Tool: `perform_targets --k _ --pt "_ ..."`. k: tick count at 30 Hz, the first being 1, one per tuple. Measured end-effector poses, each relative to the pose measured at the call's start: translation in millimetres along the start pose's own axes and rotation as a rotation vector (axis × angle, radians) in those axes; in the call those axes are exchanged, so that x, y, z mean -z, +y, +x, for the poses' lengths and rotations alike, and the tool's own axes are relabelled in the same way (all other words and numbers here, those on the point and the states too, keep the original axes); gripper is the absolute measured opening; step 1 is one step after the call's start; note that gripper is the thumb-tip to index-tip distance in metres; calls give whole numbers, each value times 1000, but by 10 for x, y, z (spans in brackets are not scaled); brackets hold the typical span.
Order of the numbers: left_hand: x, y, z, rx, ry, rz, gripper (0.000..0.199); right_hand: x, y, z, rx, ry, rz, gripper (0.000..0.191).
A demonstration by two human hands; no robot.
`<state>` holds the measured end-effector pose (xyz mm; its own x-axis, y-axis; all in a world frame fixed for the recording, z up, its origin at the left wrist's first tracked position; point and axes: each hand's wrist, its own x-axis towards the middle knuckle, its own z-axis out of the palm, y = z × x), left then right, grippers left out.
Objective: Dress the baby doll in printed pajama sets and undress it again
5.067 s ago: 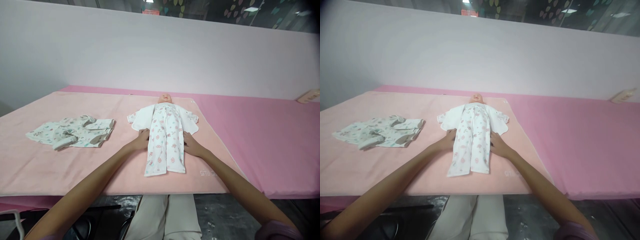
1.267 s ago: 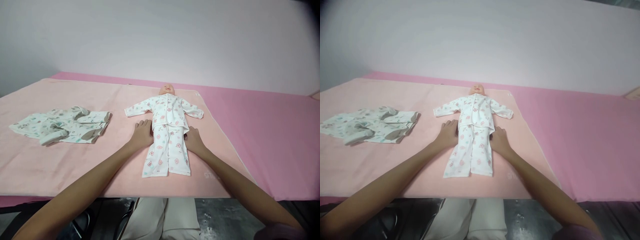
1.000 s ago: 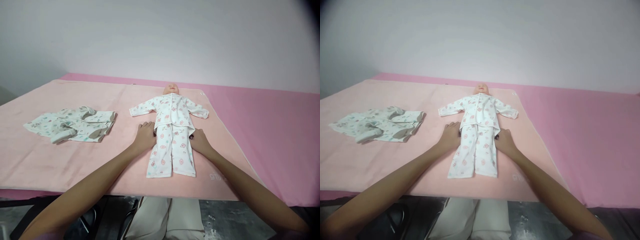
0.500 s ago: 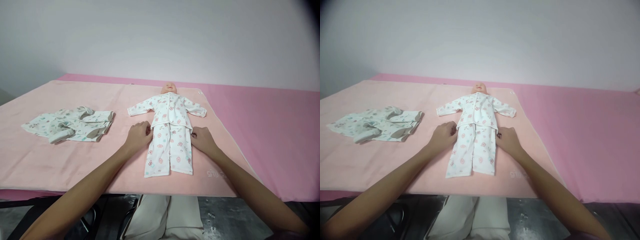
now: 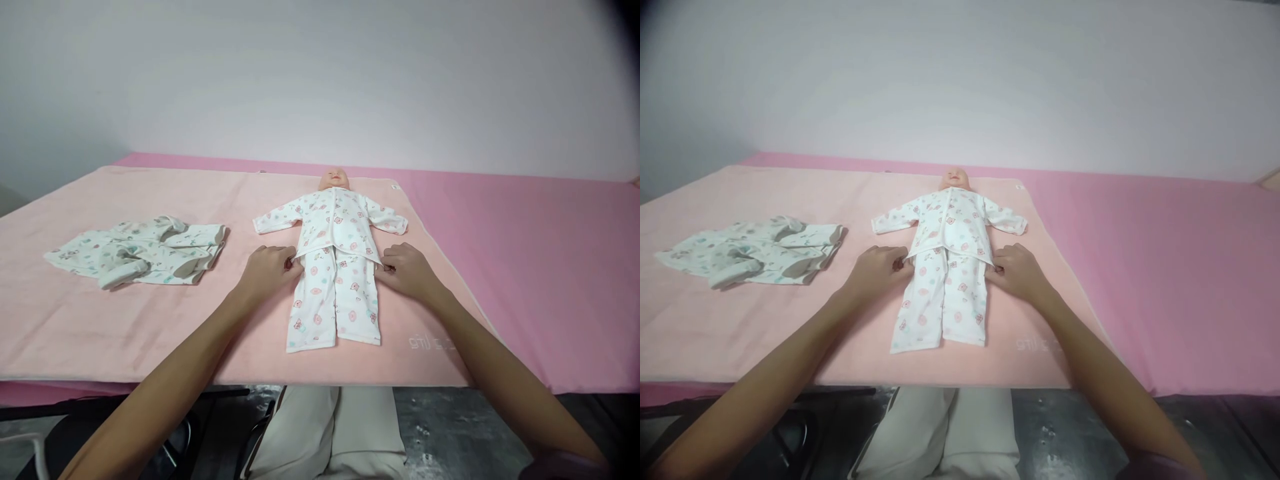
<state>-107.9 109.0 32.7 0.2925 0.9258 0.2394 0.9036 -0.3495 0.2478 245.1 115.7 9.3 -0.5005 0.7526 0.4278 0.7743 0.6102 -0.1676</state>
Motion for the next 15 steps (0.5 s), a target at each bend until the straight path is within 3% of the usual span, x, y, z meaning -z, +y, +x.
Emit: perform_targets --k 5,9,15 --pt "24 -7 8 22 -14 -25 17 61 -46 17 -39 -7 34 41" --pt "103 107 -187 84 3 -146 25 191 -310 -34 -194 36 124 38" --pt "44 377 -677 124 -149 -155 60 200 -879 -336 -433 -249 224 52"
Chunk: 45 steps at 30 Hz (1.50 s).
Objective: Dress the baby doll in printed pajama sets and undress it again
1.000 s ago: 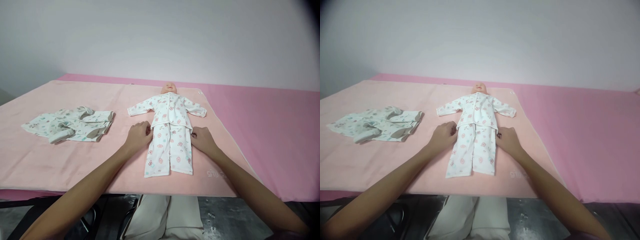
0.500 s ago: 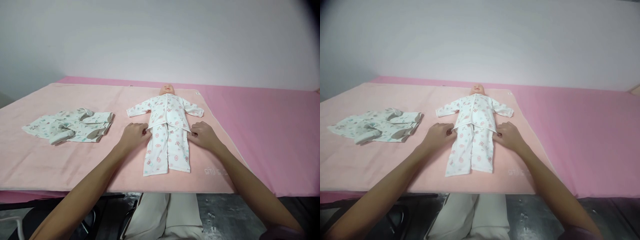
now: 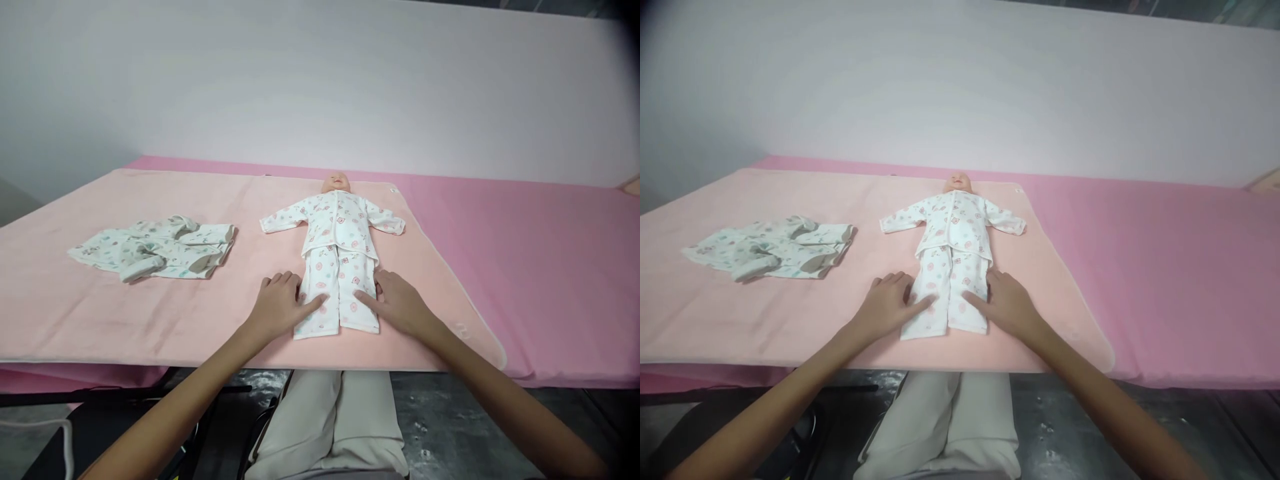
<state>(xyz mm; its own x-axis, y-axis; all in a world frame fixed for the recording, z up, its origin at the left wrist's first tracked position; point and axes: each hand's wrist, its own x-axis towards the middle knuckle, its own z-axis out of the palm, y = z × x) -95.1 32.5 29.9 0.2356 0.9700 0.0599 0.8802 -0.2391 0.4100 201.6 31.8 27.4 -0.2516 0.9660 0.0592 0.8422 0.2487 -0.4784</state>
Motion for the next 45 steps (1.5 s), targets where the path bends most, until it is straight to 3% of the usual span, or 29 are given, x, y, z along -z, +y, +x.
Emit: perform_targets --k 6,8,12,15,19,23,27,32,36,39,42,45 --pt "-107 80 -22 52 -131 -93 63 -210 -225 -166 21 -38 177 51" --pt "-70 74 -5 104 -144 -136 62 -184 -257 -179 -63 -75 268 59" --pt "149 49 -21 271 -340 -581 66 -51 -250 -186 -264 -244 667 78" --pt "349 53 -67 340 -466 -941 76 61 -259 -179 -354 -344 1015 67" --pt "535 88 -116 323 -531 -1065 71 280 -353 -184 -416 -304 1210 43" --pt "676 135 -86 343 -508 -1083 62 565 -415 -175 -436 -227 1222 30" --pt "779 194 -73 301 -523 -1056 60 714 -363 -156 -466 -268 1166 31" --pt "715 265 -235 272 -588 -1058 64 507 -214 -292 -438 -354 1088 30" --pt "495 262 -406 282 -607 -998 71 175 -96 -486 -477 -379 1011 38" --pt "339 203 -516 271 -718 -906 67 9 -32 -617 -457 -416 989 39" --pt "355 145 -608 216 -866 -802 55 30 5 -748 -381 -556 893 38" --pt "607 151 -634 118 -999 -625 43 261 5 -827 -215 -651 664 39"
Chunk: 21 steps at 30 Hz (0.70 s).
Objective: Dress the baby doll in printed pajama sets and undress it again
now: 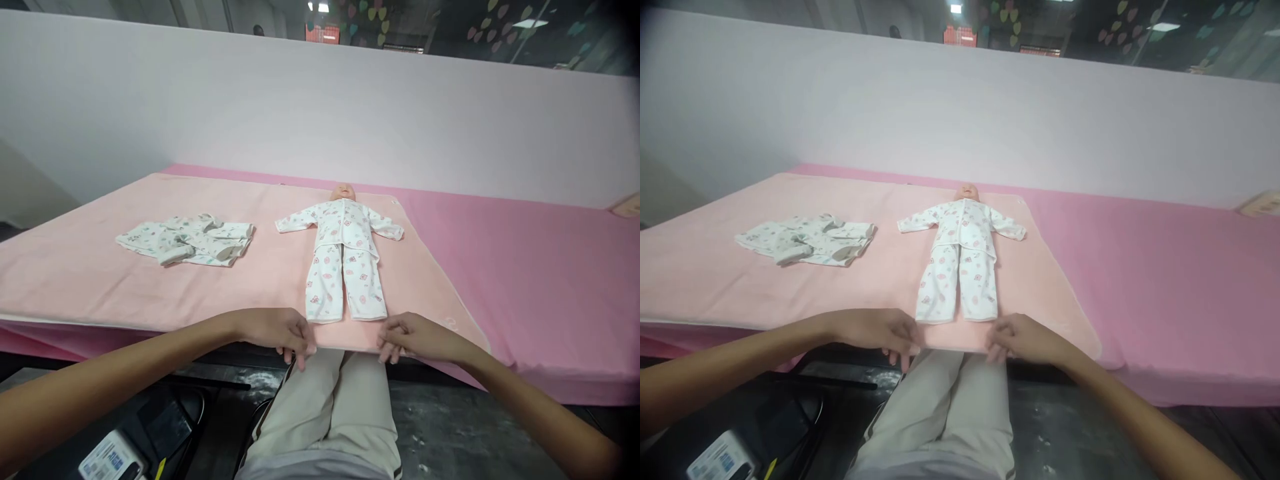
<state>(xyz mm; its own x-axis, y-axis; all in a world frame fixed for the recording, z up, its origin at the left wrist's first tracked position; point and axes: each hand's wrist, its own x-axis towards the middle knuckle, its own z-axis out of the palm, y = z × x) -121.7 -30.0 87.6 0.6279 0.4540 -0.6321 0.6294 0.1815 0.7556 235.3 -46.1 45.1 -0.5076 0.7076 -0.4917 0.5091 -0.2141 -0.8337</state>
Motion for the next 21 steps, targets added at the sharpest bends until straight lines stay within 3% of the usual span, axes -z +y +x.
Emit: perform_targets --k 2,5,9,11,13,15,18,21 --pt "128 161 -125 -25 26 139 39 141 -155 -87 114 138 -200 37" --pt "476 436 -71 -150 300 306 38 419 -507 41 265 406 -402 35" --pt "1183 721 509 -329 774 491 32 783 -1041 741 412 628 -492 33" --pt "1537 834 861 -328 891 489 27 929 -1253 1176 432 623 -518 28" --pt "1822 926 1153 -317 862 416 28 1033 -1391 1560 411 607 -554 28" --pt "2016 976 1361 -331 762 328 30 1084 -1449 1845 350 662 -601 34" --pt "2171 956 1540 -392 671 252 31 1105 -1433 2076 278 734 -637 35" --pt "2237 891 1620 -428 634 222 30 1187 -1390 2134 269 703 -615 29"
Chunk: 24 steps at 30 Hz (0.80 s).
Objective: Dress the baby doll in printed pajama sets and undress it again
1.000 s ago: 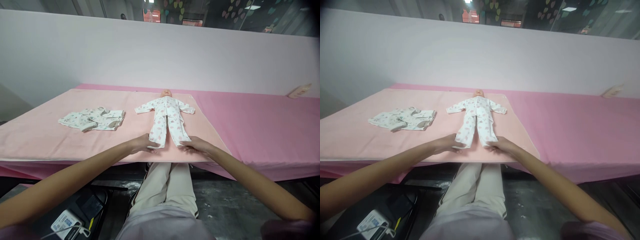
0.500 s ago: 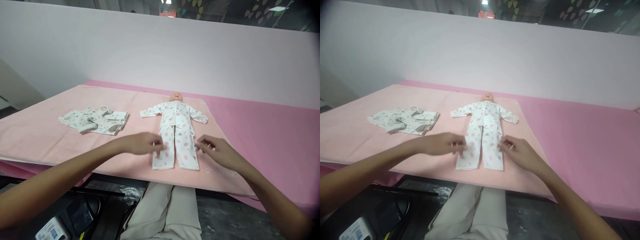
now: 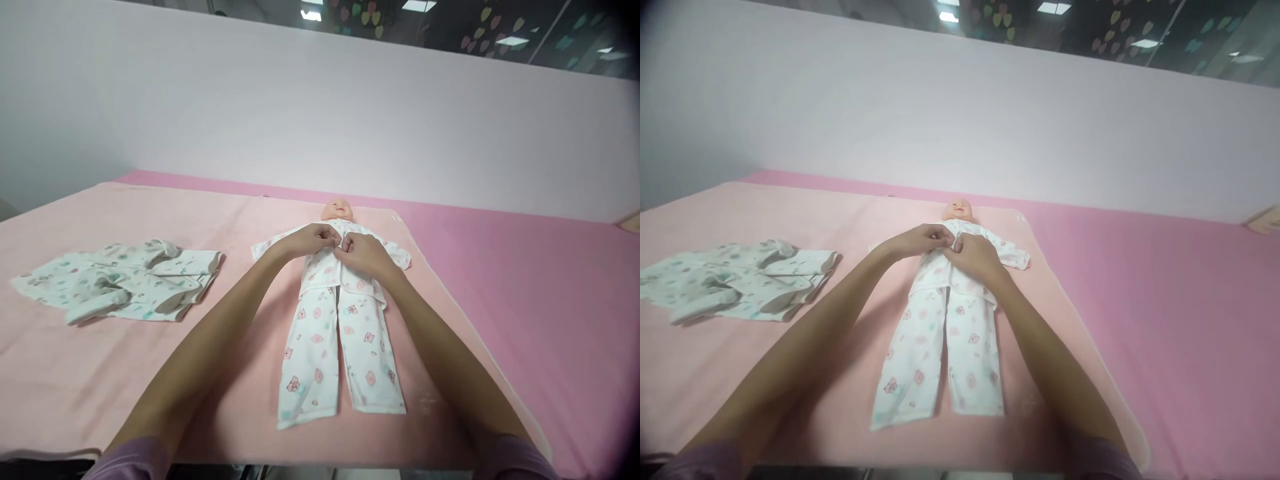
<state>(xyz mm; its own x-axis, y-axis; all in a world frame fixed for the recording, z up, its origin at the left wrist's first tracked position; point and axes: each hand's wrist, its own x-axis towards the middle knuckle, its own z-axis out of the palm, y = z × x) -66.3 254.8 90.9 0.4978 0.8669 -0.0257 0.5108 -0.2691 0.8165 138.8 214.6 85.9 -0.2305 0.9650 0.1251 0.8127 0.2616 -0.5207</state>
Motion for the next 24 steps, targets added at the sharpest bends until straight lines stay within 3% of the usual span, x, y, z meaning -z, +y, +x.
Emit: perform_targets --k 7,12,24 --pt "22 22 -3 -6 -34 8 32 271 293 178 -76 -220 278 24" --pt "16 116 -47 12 -80 26 30 349 292 122 -75 -245 300 26" --pt "-115 157 -53 49 46 125 23 425 311 56 -100 -293 303 21"
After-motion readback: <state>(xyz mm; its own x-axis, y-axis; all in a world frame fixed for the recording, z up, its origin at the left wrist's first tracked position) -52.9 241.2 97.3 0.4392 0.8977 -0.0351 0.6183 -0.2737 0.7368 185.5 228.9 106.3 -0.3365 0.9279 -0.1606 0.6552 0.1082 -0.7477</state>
